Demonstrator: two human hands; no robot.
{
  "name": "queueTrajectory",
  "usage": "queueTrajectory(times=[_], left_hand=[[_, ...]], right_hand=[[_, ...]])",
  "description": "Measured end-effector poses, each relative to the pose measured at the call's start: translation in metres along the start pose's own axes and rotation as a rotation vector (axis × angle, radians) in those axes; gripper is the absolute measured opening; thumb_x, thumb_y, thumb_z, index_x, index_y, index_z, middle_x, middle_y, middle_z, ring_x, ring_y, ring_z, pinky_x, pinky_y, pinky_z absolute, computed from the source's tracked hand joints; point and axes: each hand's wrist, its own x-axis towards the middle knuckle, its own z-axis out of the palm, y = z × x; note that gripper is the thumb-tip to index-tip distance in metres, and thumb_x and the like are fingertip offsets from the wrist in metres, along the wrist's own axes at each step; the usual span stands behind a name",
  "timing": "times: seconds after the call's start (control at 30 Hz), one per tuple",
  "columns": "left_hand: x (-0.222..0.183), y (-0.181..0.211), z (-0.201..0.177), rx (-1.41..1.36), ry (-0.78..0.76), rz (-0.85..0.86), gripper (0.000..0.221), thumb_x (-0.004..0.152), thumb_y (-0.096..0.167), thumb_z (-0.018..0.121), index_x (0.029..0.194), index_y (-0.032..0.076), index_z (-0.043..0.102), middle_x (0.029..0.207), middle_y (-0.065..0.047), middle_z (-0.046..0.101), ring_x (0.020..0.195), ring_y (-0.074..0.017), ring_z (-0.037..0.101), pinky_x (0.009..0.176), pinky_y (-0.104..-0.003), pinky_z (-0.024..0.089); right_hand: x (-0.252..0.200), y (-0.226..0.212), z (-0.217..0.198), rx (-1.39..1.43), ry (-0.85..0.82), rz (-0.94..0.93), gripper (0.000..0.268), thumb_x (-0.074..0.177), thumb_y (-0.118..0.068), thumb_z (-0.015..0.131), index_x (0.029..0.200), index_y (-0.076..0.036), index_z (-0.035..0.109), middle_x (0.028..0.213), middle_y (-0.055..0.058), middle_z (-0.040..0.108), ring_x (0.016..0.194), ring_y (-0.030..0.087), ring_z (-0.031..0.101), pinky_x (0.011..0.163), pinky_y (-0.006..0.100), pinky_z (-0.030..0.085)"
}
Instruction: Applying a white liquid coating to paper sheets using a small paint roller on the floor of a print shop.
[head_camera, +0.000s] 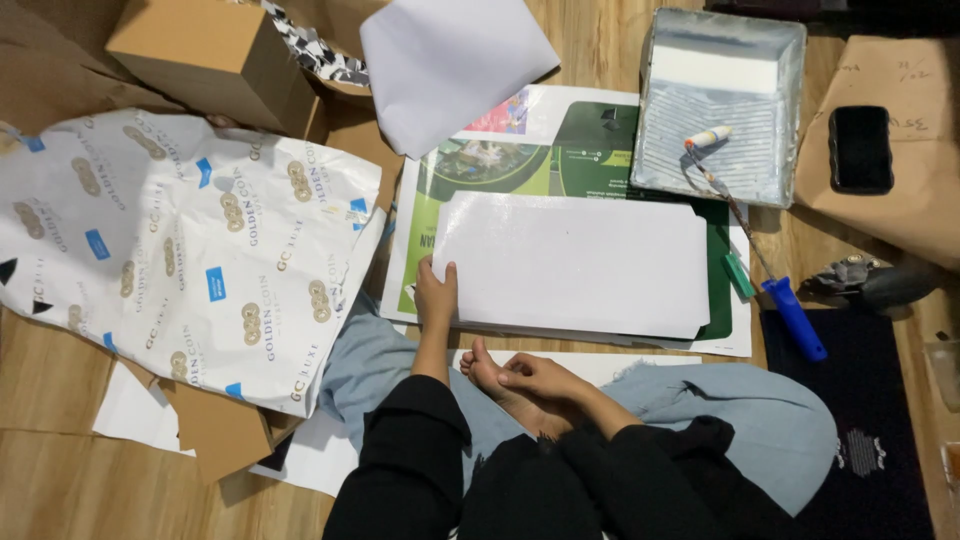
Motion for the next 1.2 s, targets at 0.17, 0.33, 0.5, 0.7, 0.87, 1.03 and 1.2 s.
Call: queueTrajectory(times=[0.17,0.33,0.5,0.7,0.87,1.03,1.2], left_hand=[[-0.003,0.005,-0.002,0.001,0.003,0.004,0.043,0.088,0.039,0.056,0.12,0.012,0.048,0.116,-0.015,0.058,0.108,-0.0367,0.058,0.093,-0.05,0.045],[-0.003,0.006,-0.003,0.0,-0.006,-0.003,0.044,0.088,0.04,0.056,0.121,0.012,0.048,0.117,-0.014,0.058,0.108,-0.0366,0.058,0.093,-0.05,0.046],[-0.006,0.012,-0.007,-0.005,-0.001,0.003,0.044,0.088,0.038,0.057,0.121,0.011,0.047,0.117,-0.016,0.057,0.108,-0.0377,0.058,0.092,-0.051,0.046],[-0.004,0.007,-0.004,-0.001,-0.005,0.003,0.043,0.088,0.038,0.056,0.122,0.012,0.047,0.117,-0.014,0.057,0.108,-0.0371,0.058,0.092,-0.051,0.046],[-0.003,0.008,-0.005,-0.014,-0.005,0.004,0.043,0.088,0.038,0.056,0.121,0.011,0.047,0.117,-0.015,0.057,0.108,-0.0378,0.058,0.092,-0.051,0.046],[0.0,0.0,-0.001,0.007,-0.001,0.013,0.041,0.088,0.039,0.057,0.119,0.013,0.049,0.115,-0.012,0.058,0.108,-0.0355,0.058,0.091,-0.05,0.047],[0.012,-0.01,0.007,0.011,-0.031,-0.021,0.043,0.089,0.038,0.056,0.121,0.011,0.048,0.121,-0.016,0.056,0.112,-0.0373,0.056,0.095,-0.051,0.044]], right_hand=[[0.0,0.001,0.0,0.012,-0.002,-0.011,0.065,0.076,-0.068,0.059,0.118,-0.018,0.06,0.108,0.022,0.065,0.109,0.039,0.059,0.092,0.047,0.045],[0.004,0.008,0.001,0.036,-0.002,-0.026,0.063,0.078,-0.067,0.059,0.117,-0.019,0.06,0.108,0.022,0.065,0.109,0.038,0.059,0.091,0.047,0.046],[0.005,0.006,0.001,0.038,0.013,-0.01,0.064,0.077,-0.069,0.059,0.116,-0.019,0.061,0.109,0.019,0.066,0.109,0.036,0.06,0.091,0.048,0.046],[0.005,0.008,0.005,0.035,0.034,-0.017,0.062,0.078,-0.068,0.058,0.115,-0.018,0.061,0.105,0.019,0.067,0.105,0.037,0.062,0.088,0.048,0.048],[0.009,0.011,0.005,0.014,0.039,-0.013,0.06,0.078,-0.067,0.058,0.115,-0.02,0.061,0.103,0.019,0.067,0.103,0.037,0.062,0.087,0.047,0.048],[0.005,0.007,0.002,0.017,0.018,-0.003,0.06,0.079,-0.067,0.056,0.117,-0.02,0.06,0.106,0.017,0.067,0.105,0.035,0.062,0.088,0.045,0.048],[0.014,0.02,0.005,0.035,0.022,-0.075,0.058,0.081,-0.062,0.057,0.117,-0.015,0.06,0.108,0.022,0.065,0.108,0.039,0.059,0.091,0.048,0.046]])
